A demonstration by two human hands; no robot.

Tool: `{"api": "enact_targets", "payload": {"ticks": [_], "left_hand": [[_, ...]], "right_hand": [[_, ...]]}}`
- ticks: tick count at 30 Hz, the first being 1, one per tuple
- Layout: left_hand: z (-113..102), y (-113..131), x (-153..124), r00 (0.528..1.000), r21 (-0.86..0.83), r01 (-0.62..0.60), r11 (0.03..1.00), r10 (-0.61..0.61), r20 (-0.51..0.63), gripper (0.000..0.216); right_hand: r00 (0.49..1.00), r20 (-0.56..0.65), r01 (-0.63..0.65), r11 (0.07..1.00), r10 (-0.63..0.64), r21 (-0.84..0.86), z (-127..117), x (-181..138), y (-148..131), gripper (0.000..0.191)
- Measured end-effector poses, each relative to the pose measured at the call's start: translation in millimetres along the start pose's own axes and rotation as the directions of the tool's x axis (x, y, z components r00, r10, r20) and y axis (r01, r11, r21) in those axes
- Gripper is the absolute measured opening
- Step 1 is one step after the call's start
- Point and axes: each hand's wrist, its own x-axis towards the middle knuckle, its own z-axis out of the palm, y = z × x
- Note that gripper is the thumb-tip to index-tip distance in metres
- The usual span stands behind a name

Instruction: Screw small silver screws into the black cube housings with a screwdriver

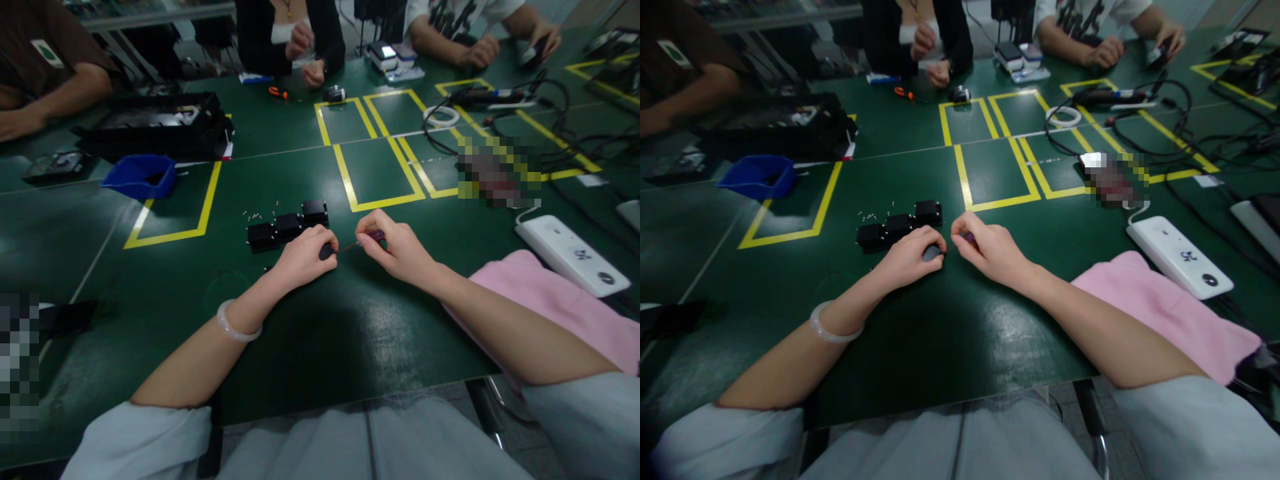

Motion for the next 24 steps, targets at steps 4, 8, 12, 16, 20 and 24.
{"api": "enact_targets", "payload": {"ticks": [4, 8, 12, 16, 20, 24], "left_hand": [[0.5, -0.3, 0.7, 1.0, 0.001, 0.004, 1.0, -0.004, 0.001, 0.015], [0.7, -0.3, 1.1, 1.0, -0.002, 0.004, 1.0, -0.004, 0.004, 0.016], [0.0, 0.8, 0.8, 1.0, -0.002, 0.005, 1.0, -0.005, 0.003, 0.016], [-1.2, 2.1, 0.5, 1.0, -0.002, 0.017, 1.0, -0.017, 0.012, 0.016], [-1.2, 2.2, 0.6, 1.0, -0.002, 0.016, 1.0, -0.016, 0.016, 0.016], [-0.8, 1.8, 0.5, 1.0, -0.002, 0.013, 1.0, -0.013, 0.009, 0.016]], "right_hand": [[1.0, -0.016, 0.006, 1.0, -0.007, -0.018, 1.5, -0.5, 1.2, 0.008], [1.0, -0.024, 0.01, 1.0, -0.011, -0.024, 2.2, -0.8, 2.8, 0.009], [1.0, -0.023, 0.012, 1.0, -0.013, -0.023, 1.8, -0.5, 2.4, 0.007], [1.0, -0.019, 0.02, 1.0, -0.021, -0.021, 0.8, -0.1, 1.1, 0.005], [1.0, -0.008, 0.02, 1.0, -0.02, -0.019, -0.1, 0.0, 0.3, 0.004], [1.0, -0.006, 0.022, 1.0, -0.023, -0.019, -0.3, -0.1, 0.1, 0.004]]}}
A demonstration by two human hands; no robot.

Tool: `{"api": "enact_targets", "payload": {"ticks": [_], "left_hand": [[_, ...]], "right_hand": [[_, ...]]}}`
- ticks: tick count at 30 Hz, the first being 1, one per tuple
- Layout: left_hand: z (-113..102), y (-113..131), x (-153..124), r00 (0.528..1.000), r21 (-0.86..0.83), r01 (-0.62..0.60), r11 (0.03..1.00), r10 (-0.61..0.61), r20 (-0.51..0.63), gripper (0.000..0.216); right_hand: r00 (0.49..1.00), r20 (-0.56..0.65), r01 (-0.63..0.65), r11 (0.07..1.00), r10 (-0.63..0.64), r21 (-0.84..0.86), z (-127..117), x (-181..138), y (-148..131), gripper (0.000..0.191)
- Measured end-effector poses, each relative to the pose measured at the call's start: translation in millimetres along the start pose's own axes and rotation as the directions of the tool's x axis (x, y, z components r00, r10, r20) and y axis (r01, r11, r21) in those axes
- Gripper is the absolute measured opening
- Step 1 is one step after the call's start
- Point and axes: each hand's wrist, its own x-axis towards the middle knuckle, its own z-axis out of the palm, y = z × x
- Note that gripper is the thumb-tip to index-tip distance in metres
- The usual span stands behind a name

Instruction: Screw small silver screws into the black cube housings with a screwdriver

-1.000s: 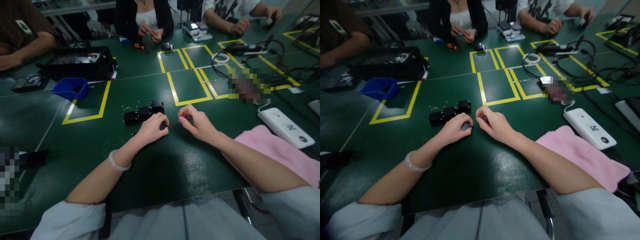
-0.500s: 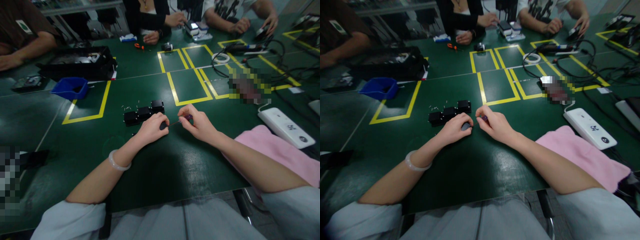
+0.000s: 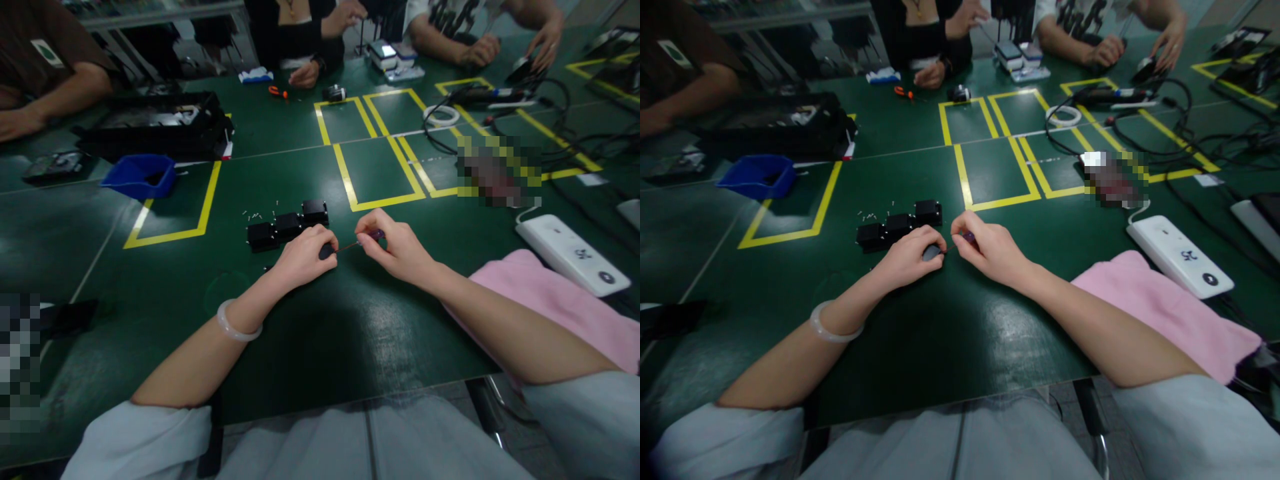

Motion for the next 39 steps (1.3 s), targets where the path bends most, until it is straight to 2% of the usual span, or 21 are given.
{"api": "enact_targets", "payload": {"ticks": [12, 19, 22, 25, 28, 31, 39], "left_hand": [[1.0, -1.3, 0.0, 1.0, 0.003, -0.001, 1.0, 0.001, 0.002, 0.017], [1.1, -1.4, 0.0, 1.0, -0.004, -0.003, 1.0, 0.003, 0.001, 0.017], [1.5, -2.1, -0.3, 1.0, -0.004, -0.005, 1.0, 0.005, -0.005, 0.017], [1.5, -2.2, -0.6, 1.0, -0.005, -0.005, 1.0, 0.004, -0.005, 0.017], [1.2, -1.8, -0.5, 1.0, -0.009, -0.002, 1.0, 0.002, -0.004, 0.017], [0.9, -1.4, -0.2, 1.0, -0.006, 0.003, 1.0, -0.003, 0.001, 0.018], [1.6, -1.8, 0.1, 1.0, 0.002, 0.004, 1.0, -0.004, 0.001, 0.018]], "right_hand": [[1.0, -0.017, 0.024, 1.0, -0.023, 0.016, 1.9, 0.3, 2.6, 0.004], [0.999, -0.032, -0.01, 1.0, 0.01, 0.012, 1.6, -0.4, 1.3, 0.015], [0.999, -0.019, -0.036, 0.999, 0.036, 0.007, 0.1, 0.1, 0.5, 0.01], [0.998, -0.005, -0.07, 0.998, 0.07, -0.009, -0.6, 0.5, 0.3, 0.014], [0.997, -0.033, -0.074, 0.997, 0.073, -0.015, 0.4, 0.3, 0.3, 0.008], [0.996, -0.05, -0.074, 0.997, 0.073, -0.022, 0.8, 0.1, 0.1, 0.011], [0.996, -0.002, -0.093, 0.995, 0.093, -0.047, -2.2, 0.9, -1.0, 0.013]]}}
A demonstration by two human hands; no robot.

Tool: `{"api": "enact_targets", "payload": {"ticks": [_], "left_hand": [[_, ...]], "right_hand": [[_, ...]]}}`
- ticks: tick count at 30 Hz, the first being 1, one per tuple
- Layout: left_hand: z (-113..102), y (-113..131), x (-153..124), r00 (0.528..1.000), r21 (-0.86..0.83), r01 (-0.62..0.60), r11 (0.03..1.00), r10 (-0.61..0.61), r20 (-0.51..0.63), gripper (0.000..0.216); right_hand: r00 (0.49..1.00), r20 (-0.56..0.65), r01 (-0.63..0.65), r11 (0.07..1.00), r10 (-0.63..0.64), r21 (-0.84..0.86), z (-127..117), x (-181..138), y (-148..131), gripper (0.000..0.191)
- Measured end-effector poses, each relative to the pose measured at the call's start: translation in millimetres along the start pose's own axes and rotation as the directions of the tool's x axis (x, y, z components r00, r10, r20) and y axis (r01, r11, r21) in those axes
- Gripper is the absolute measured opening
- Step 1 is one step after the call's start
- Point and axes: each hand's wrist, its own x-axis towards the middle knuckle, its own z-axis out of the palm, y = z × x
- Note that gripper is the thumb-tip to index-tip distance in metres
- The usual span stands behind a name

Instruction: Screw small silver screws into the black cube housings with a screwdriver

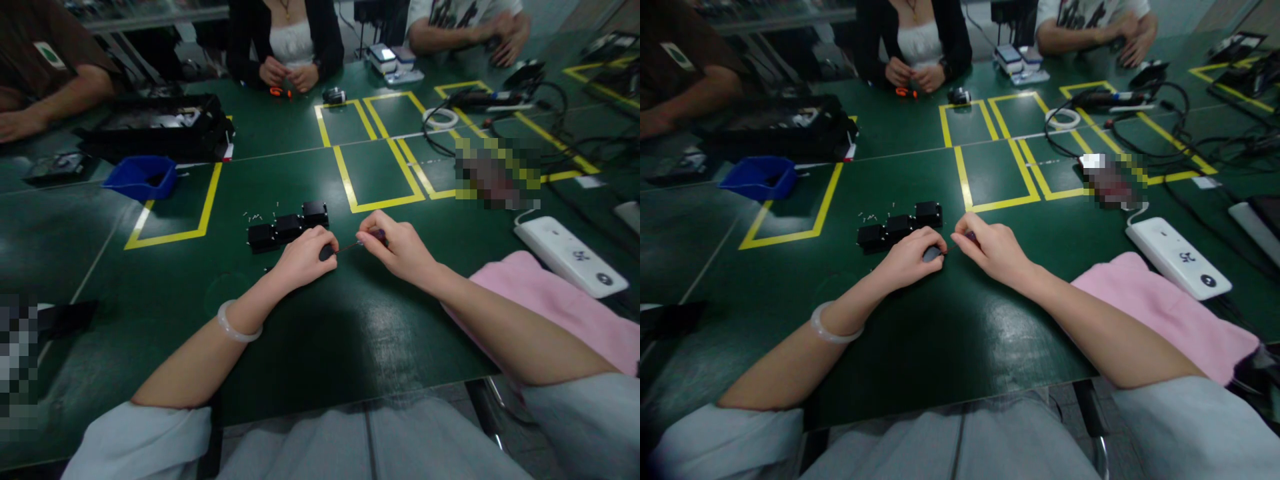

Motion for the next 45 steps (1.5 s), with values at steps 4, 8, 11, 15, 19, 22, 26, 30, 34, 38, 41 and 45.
{"api": "enact_targets", "payload": {"ticks": [4, 8, 11, 15, 19, 22, 26, 30, 34, 38, 41, 45], "left_hand": [[0.0, 0.0, -0.4, 1.0, 0.0, 0.005, 1.0, -0.005, -0.002, 0.018], [-1.4, 1.1, -0.9, 1.0, -0.007, 0.015, 1.0, -0.015, 0.008, 0.019], [-2.2, 2.0, -0.9, 1.0, -0.01, 0.021, 1.0, -0.021, 0.016, 0.019], [-1.4, 1.2, -0.4, 1.0, -0.009, 0.022, 1.0, -0.022, 0.013, 0.019], [-0.3, -0.2, -0.4, 1.0, -0.009, 0.011, 1.0, -0.011, 0.007, 0.019], [-0.5, -0.3, -0.7, 1.0, -0.014, 0.014, 1.0, -0.014, 0.006, 0.018], [-1.2, 0.3, -0.6, 1.0, -0.015, 0.017, 1.0, -0.017, 0.008, 0.018], [-1.7, 0.9, -0.1, 1.0, -0.016, 0.014, 1.0, -0.014, 0.006, 0.017], [-2.6, 1.7, -0.3, 1.0, -0.019, 0.025, 1.0, -0.024, 0.013, 0.017], [-2.8, 2.1, -0.4, 0.999, -0.019, 0.029, 0.999, -0.029, 0.019, 0.017], [-2.1, 1.7, 0.1, 1.0, -0.019, 0.025, 1.0, -0.024, 0.014, 0.017], [-1.7, 1.3, 0.3, 1.0, -0.026, 0.018, 0.999, -0.018, 0.008, 0.017]], "right_hand": [[0.999, -0.029, 0.024, 1.0, -0.023, 0.02, 2.3, -0.7, 0.4, 0.012], [1.0, -0.004, 0.014, 1.0, -0.014, 0.014, 0.9, -0.6, 0.6, 0.012], [1.0, 0.013, 0.002, 1.0, -0.001, -0.001, -0.1, -0.3, 1.3, 0.018], [1.0, -0.008, 0.019, 1.0, -0.019, 0.015, 1.9, -0.6, 2.1, 0.012], [1.0, -0.004, 0.028, 0.999, -0.028, 0.029, 1.4, -0.5, 1.1, 0.014], [1.0, 0.031, 0.006, 1.0, -0.006, 0.025, -0.8, -0.1, 0.1, 0.013], [1.0, 0.024, 0.011, 1.0, -0.011, 0.021, -0.6, -0.5, -0.1, 0.011], [0.999, 0.0, 0.036, 0.999, -0.036, 0.038, 1.6, -1.2, 0.6, 0.016], [0.999, 0.025, 0.023, 0.999, -0.024, 0.038, 0.2, -0.5, 0.8, 0.015], [0.999, 0.04, 0.015, 0.999, -0.016, 0.035, -0.4, -0.3, 1.1, 0.017], [0.999, 0.002, 0.039, 0.999, -0.039, 0.037, 1.6, -1.2, 2.0, 0.011], [0.999, -0.006, 0.053, 0.998, -0.053, 0.036, 2.7, -1.5, 2.4, 0.014]]}}
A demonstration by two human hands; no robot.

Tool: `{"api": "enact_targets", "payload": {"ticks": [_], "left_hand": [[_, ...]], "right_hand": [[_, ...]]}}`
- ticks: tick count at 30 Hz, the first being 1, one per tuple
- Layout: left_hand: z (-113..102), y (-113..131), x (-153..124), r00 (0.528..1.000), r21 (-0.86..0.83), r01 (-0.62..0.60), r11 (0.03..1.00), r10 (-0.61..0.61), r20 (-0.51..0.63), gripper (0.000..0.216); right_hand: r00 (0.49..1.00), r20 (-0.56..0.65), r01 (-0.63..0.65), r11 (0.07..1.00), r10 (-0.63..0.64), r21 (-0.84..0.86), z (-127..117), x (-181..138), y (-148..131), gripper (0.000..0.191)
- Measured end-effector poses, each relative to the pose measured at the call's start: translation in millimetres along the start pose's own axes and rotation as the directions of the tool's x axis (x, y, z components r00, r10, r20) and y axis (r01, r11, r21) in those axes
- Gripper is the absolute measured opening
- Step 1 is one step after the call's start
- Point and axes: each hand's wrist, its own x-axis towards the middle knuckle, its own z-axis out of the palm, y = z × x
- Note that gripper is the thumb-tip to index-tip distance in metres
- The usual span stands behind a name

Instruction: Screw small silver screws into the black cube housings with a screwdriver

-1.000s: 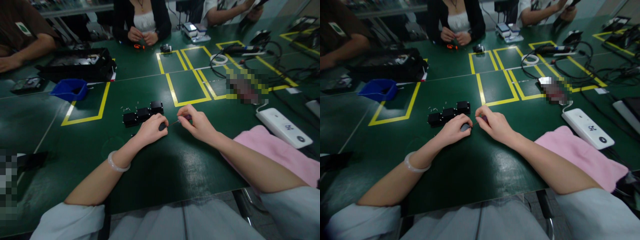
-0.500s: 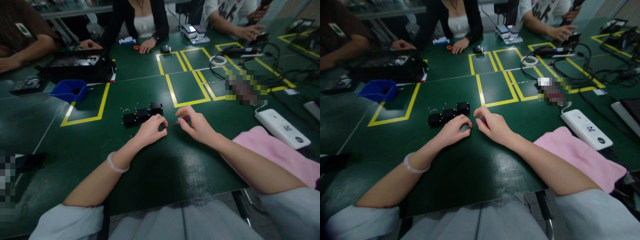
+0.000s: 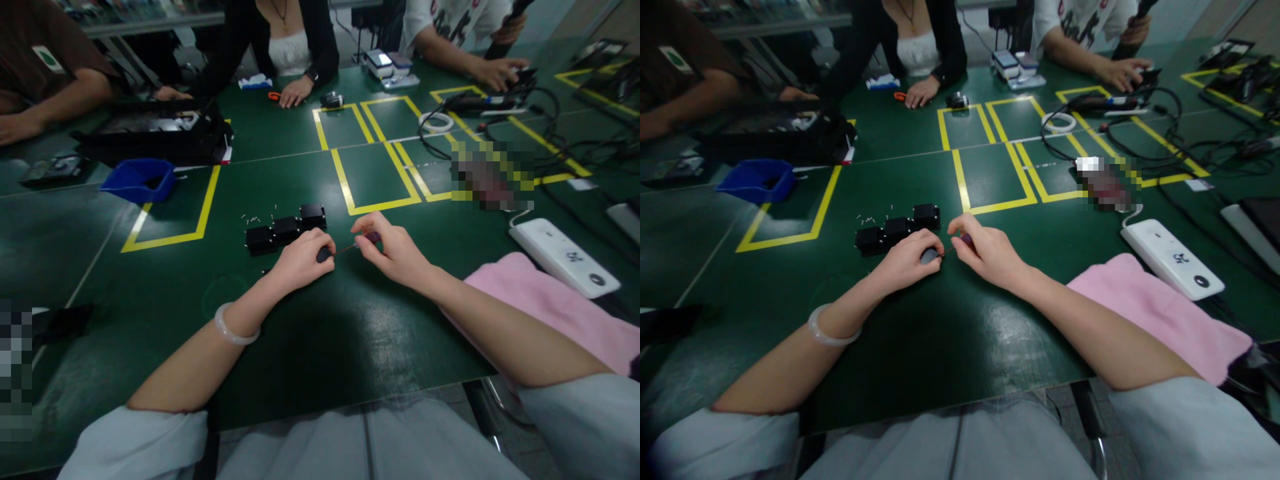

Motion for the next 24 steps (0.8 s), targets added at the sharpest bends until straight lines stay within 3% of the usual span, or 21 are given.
{"api": "enact_targets", "payload": {"ticks": [5, 24], "left_hand": [[-0.4, 0.0, -0.7, 1.0, -0.003, 0.005, 1.0, -0.005, 0.0, 0.016], [1.0, -1.8, -0.5, 1.0, 0.001, -0.016, 1.0, 0.016, -0.014, 0.016]], "right_hand": [[0.999, 0.033, -0.043, 0.999, 0.043, 0.006, -2.3, 1.2, -0.7, 0.016], [0.999, -0.028, -0.02, 0.999, 0.02, 0.03, 0.4, 0.9, 2.6, 0.008]]}}
